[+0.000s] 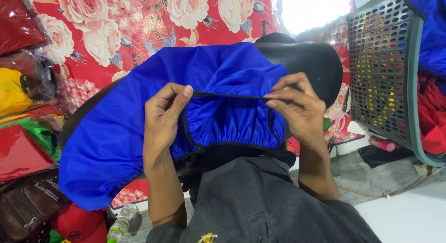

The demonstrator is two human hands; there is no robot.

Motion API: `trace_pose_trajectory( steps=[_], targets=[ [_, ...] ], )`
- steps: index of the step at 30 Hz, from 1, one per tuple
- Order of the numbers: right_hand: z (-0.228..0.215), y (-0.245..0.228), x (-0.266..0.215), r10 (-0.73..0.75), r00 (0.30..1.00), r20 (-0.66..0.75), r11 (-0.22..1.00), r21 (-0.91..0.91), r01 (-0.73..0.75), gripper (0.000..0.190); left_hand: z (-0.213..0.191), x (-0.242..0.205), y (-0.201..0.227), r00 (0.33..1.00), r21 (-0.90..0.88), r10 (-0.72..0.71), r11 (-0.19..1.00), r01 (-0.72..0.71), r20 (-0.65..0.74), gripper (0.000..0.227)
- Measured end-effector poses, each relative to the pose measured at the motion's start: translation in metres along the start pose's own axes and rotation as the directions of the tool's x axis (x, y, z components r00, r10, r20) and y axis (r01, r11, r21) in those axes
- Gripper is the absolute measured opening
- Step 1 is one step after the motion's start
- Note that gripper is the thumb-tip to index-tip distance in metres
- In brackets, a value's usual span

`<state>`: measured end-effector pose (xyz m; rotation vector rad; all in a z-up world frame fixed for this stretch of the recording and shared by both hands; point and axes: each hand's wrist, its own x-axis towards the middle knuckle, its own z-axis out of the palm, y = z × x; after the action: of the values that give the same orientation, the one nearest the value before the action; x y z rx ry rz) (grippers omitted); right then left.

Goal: Assembling a blue fabric cover by manually fitting a black elastic band around its edge and singeing the ends with a lighter.

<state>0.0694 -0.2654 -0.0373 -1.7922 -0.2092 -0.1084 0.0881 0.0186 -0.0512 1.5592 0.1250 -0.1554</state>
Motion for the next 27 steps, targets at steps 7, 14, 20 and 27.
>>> trace_pose_trajectory(
  steps=[7, 14, 20, 27],
  targets=[
    [-0.011, 0.059, -0.02, 0.54, 0.839, 0.065, 0.636, 0.623, -0.457, 0.01, 0.001, -0.001, -0.007, 0.985, -0.182, -0.17, 0.969, 0.168, 0.007, 0.026],
    [-0.015, 0.044, -0.01, 0.593, 0.788, 0.168, 0.528, 0.657, -0.538, 0.015, -0.007, 0.006, -0.019, 0.956, -0.468, -0.294, 0.843, 0.264, 0.008, 0.024],
    [-0.02, 0.041, -0.011, 0.443, 0.896, 0.032, 0.701, 0.611, -0.368, 0.007, -0.017, 0.001, -0.029, 0.985, -0.301, -0.142, 0.948, 0.107, -0.099, 0.025],
    [-0.009, 0.027, -0.008, 0.249, 0.969, -0.014, 0.883, 0.415, -0.221, 0.008, -0.003, -0.006, 0.029, 0.955, 0.122, 0.277, 0.95, -0.288, 0.101, 0.004]
  ],
)
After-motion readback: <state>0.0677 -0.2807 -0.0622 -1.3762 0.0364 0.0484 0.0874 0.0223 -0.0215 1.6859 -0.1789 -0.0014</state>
